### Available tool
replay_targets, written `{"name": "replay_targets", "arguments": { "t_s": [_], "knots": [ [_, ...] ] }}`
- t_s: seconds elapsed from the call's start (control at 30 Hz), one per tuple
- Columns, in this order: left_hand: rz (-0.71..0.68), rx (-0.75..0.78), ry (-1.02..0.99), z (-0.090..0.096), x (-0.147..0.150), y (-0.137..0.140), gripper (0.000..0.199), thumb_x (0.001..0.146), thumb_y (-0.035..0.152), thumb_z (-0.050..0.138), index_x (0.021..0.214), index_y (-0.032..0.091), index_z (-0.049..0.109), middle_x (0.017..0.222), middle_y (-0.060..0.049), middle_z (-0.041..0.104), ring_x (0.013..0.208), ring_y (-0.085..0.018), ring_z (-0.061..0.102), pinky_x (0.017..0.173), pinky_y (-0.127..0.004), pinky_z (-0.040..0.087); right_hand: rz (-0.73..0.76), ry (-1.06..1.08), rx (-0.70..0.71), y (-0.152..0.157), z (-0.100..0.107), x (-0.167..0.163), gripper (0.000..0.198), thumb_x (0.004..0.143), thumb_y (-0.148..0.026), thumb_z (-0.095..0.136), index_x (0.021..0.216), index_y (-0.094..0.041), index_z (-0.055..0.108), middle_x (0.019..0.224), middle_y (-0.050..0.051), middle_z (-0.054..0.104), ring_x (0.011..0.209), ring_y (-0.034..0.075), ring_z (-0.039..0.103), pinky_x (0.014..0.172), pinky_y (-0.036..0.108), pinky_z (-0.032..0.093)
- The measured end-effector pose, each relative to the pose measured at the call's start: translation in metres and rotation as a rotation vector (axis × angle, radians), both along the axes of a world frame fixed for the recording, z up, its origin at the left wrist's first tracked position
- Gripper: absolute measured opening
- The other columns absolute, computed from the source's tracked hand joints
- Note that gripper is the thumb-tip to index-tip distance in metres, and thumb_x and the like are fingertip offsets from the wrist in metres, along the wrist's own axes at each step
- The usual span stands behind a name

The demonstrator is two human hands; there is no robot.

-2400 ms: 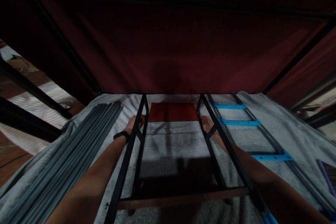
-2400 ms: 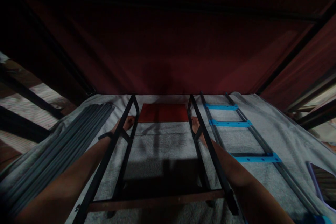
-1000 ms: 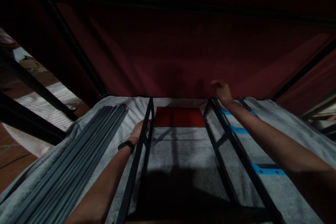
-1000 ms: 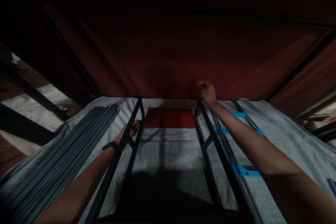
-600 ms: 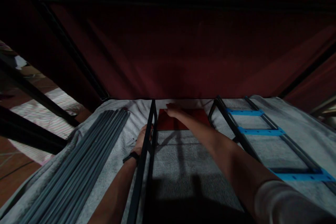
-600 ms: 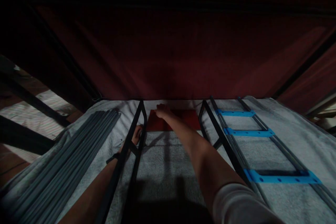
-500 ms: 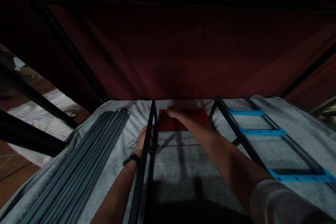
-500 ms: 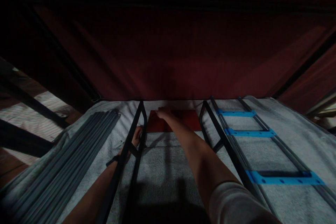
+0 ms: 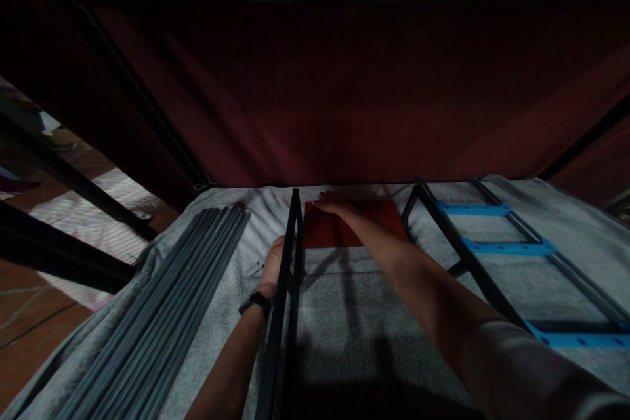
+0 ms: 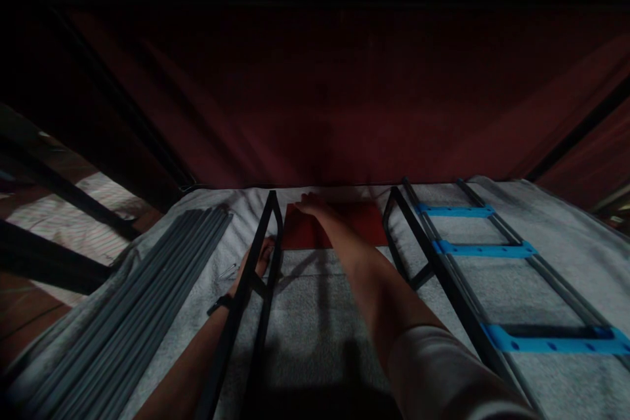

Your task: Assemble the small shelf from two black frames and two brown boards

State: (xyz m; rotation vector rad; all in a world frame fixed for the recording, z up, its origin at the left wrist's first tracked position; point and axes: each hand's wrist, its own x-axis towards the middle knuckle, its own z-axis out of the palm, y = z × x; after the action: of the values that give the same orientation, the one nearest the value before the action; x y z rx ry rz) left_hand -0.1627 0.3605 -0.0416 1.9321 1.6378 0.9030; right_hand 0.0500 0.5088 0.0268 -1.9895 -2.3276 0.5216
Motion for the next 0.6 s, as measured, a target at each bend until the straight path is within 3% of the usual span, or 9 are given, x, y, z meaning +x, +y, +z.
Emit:
{"name": "replay_targets", "arguments": {
  "t_s": [0.2,0.3,0.6],
  "knots": [
    [-0.012,0.011,-0.062,0.003,0.000,-0.007,0.016,0.085,0.025,0.049,0.085,0.024,0.066,0.094,-0.006,0.069,0.095,-0.025,0.062,0.089,-0.039,0.049,0.099,0.099,0.057,-0.006,0.012,0.011,0.056,0.097,-0.066,0.046,0.124,-0.020,0.064,0.126,0.010,0.071,0.112,0.025,0.067,0.087,0.029,0.048],
    [-0.008,-0.018,-0.081,0.003,-0.001,-0.008,0.015,0.084,0.025,0.051,0.084,0.022,0.066,0.092,-0.005,0.069,0.092,-0.024,0.061,0.086,-0.036,0.049,0.156,0.080,0.095,-0.008,0.017,0.013,0.049,0.096,-0.061,0.051,0.116,-0.020,0.070,0.126,0.009,0.071,0.117,0.026,0.065,0.089,0.029,0.047],
    [0.005,-0.047,-0.126,-0.003,-0.004,-0.002,0.020,0.085,0.029,0.057,0.096,0.018,0.071,0.102,-0.008,0.072,0.097,-0.025,0.066,0.091,-0.036,0.051,0.115,0.061,0.117,-0.012,0.029,0.009,0.045,0.093,-0.056,0.055,0.119,-0.020,0.068,0.133,0.010,0.068,0.123,0.029,0.061,0.100,0.037,0.043]
  ]
}}
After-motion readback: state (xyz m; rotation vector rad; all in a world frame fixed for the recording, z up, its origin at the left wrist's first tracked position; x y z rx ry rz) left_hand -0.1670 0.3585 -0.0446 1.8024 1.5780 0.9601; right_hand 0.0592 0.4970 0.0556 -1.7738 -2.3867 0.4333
